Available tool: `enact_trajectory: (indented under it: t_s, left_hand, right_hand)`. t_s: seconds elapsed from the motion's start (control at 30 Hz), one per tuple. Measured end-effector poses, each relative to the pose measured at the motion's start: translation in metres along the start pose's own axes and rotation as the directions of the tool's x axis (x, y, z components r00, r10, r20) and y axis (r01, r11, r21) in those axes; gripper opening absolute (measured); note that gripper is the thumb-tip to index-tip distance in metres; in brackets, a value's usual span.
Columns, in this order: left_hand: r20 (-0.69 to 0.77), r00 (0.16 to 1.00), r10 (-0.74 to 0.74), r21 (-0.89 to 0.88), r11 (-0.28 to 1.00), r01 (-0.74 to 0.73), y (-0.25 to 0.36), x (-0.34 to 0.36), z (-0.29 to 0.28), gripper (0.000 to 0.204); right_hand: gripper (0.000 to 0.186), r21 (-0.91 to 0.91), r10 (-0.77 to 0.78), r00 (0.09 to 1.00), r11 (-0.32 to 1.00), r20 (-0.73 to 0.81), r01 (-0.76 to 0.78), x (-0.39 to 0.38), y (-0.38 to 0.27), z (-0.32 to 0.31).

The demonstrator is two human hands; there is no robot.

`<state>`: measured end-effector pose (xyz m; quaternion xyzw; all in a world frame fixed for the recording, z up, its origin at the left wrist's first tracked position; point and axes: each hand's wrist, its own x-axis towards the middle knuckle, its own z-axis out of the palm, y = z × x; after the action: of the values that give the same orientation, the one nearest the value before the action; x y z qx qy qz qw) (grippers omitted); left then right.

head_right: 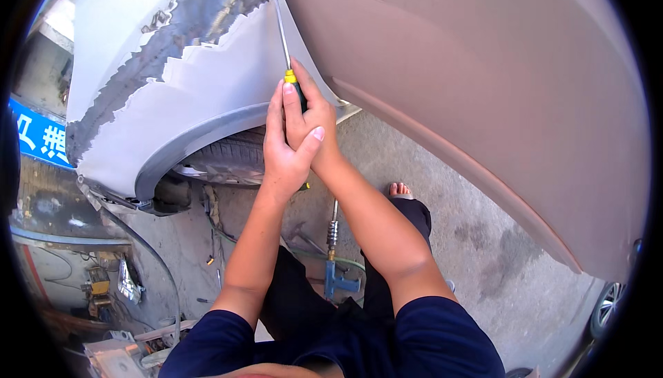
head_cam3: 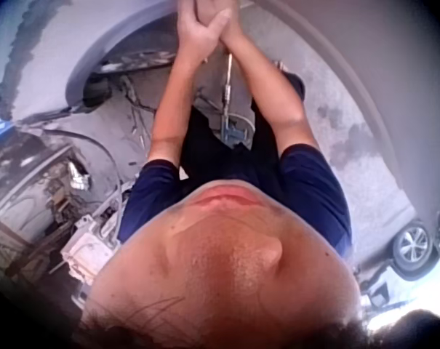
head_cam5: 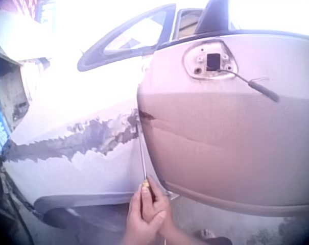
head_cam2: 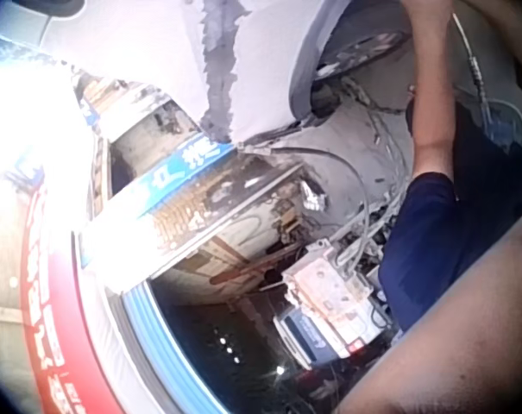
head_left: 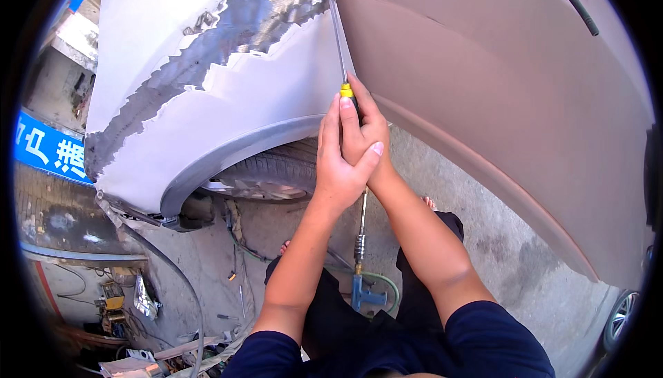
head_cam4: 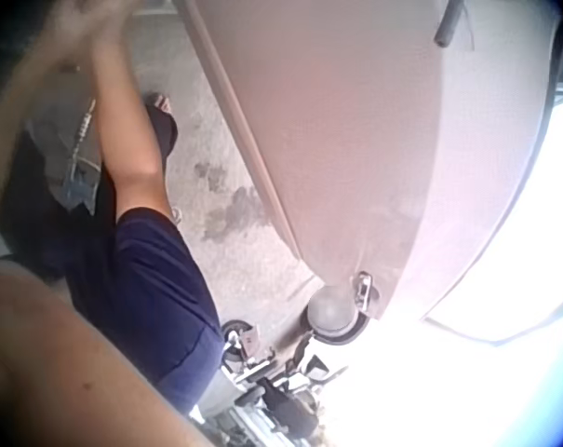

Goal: The person uses a pneumatic dent puller to repeatedly tap and pull a dent on the rear quarter panel of a white car. They then switch to a screwdriver to pry and adjust the metal along the seam between the panel and the door.

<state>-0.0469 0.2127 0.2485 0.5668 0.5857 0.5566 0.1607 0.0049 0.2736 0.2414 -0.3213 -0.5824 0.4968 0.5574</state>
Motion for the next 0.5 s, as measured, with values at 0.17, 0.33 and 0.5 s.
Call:
enact_trajectory:
  t_s: [0.17, 0.33, 0.5]
  left_hand:
    - [-0.020, 0.998, 0.052, 0.046, 0.998, -0.051, -0.010, -0.011, 0.002, 0.084]
    - [-0.038, 0.999, 0.001, 0.071, 0.997, 0.001, 0.001, -0.006, 0.003, 0.084]
    - [-0.035, 0.999, -0.003, 0.050, 0.999, 0.005, 0.005, -0.001, 0.001, 0.084]
  right_hand:
    - [0.044, -0.038, -0.022, 1.000, 0.999, 0.010, 0.023, -0.010, 0.006, -0.001]
    - [0.046, 0.041, -0.047, 0.999, 0.998, -0.001, 0.047, -0.005, 0.014, 0.002]
    - [0.047, 0.090, 0.033, 0.998, 0.995, 0.059, -0.038, 0.001, 0.001, -0.003]
